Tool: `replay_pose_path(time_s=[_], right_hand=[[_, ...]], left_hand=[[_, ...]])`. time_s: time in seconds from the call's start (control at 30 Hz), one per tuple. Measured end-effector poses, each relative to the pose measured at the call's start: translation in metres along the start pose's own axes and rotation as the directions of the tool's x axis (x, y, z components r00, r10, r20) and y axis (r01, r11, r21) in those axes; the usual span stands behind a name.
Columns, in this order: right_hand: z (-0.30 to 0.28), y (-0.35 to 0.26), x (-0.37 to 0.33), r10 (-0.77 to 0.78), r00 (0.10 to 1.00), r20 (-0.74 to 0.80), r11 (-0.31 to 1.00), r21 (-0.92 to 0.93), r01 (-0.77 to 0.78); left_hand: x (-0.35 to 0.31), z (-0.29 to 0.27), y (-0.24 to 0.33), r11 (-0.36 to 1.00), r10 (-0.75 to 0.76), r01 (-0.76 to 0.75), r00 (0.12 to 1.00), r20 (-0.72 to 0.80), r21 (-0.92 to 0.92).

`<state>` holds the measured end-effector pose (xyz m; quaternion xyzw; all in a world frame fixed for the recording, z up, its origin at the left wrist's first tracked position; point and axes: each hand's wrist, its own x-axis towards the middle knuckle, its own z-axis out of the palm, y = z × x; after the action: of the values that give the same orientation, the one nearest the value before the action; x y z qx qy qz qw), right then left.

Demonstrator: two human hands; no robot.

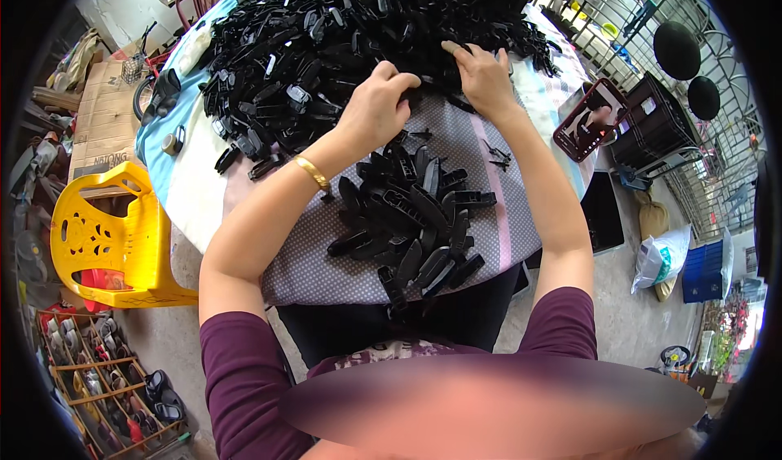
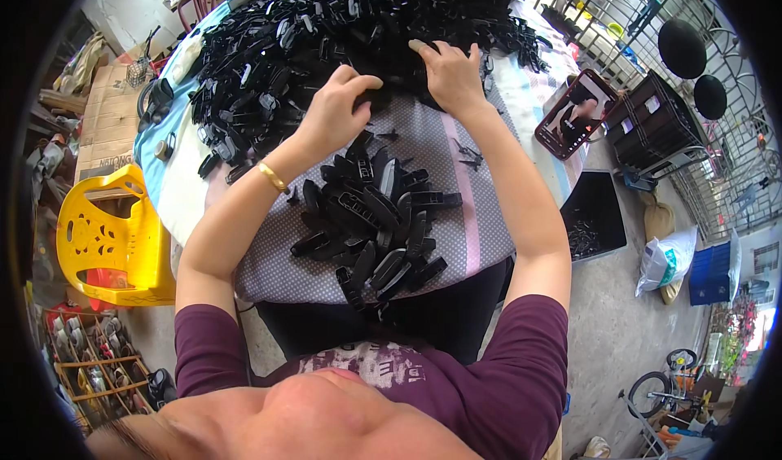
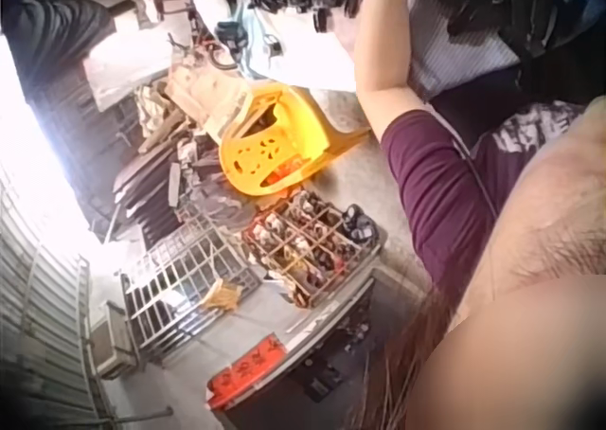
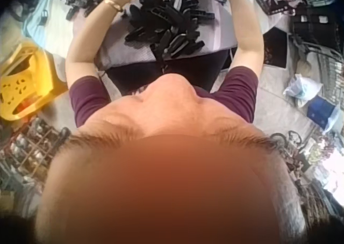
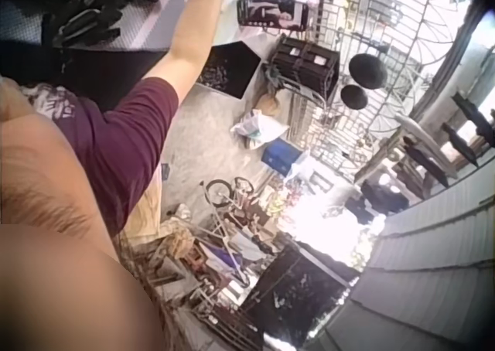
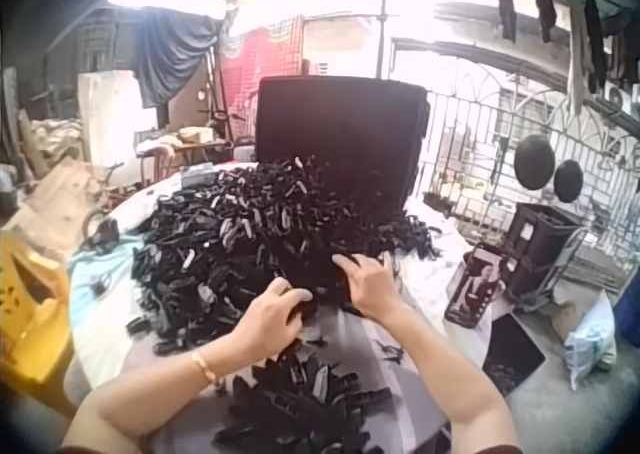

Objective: Inspecting and sorting small black plastic hardware components from a large pile on a table.

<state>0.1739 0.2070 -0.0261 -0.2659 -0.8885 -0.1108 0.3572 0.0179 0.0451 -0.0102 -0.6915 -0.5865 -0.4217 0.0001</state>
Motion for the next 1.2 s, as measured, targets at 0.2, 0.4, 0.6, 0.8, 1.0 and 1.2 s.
replay_pose_path(time_s=[0.2, 0.4, 0.6, 0.8, 1.0, 1.2], right_hand=[[-0.02, -0.028, 0.008, 0.01, 0.993, 0.12, 0.997, 0.07, -0.018], [-0.034, -0.075, 0.011, 0.069, 0.989, 0.134, 0.663, 0.734, -0.146], [-0.049, -0.096, -0.004, 0.062, 0.84, 0.539, 0.044, 0.84, -0.542], [-0.052, -0.109, -0.009, 0.186, 0.756, 0.627, -0.24, 0.775, -0.584], [-0.052, -0.105, -0.012, 0.123, 0.828, 0.547, 0.121, 0.82, -0.56], [-0.057, -0.113, -0.013, 0.192, 0.886, 0.421, 0.314, 0.829, -0.462]], left_hand=[[-0.017, -0.029, 0.0, 0.959, -0.178, 0.206, 0.972, 0.153, -0.193], [-0.022, -0.028, -0.016, 0.576, -0.316, 0.411, 0.909, 0.271, -0.706], [-0.027, -0.028, -0.011, 0.574, -0.337, 0.341, 0.927, 0.165, -0.744], [-0.028, -0.029, -0.001, 0.537, -0.367, 0.298, 0.925, 0.099, -0.789], [-0.029, -0.027, -0.004, 0.52, -0.346, 0.313, 0.928, 0.139, -0.795], [-0.03, -0.025, 0.002, 0.49, -0.363, 0.299, 0.924, 0.121, -0.819]])
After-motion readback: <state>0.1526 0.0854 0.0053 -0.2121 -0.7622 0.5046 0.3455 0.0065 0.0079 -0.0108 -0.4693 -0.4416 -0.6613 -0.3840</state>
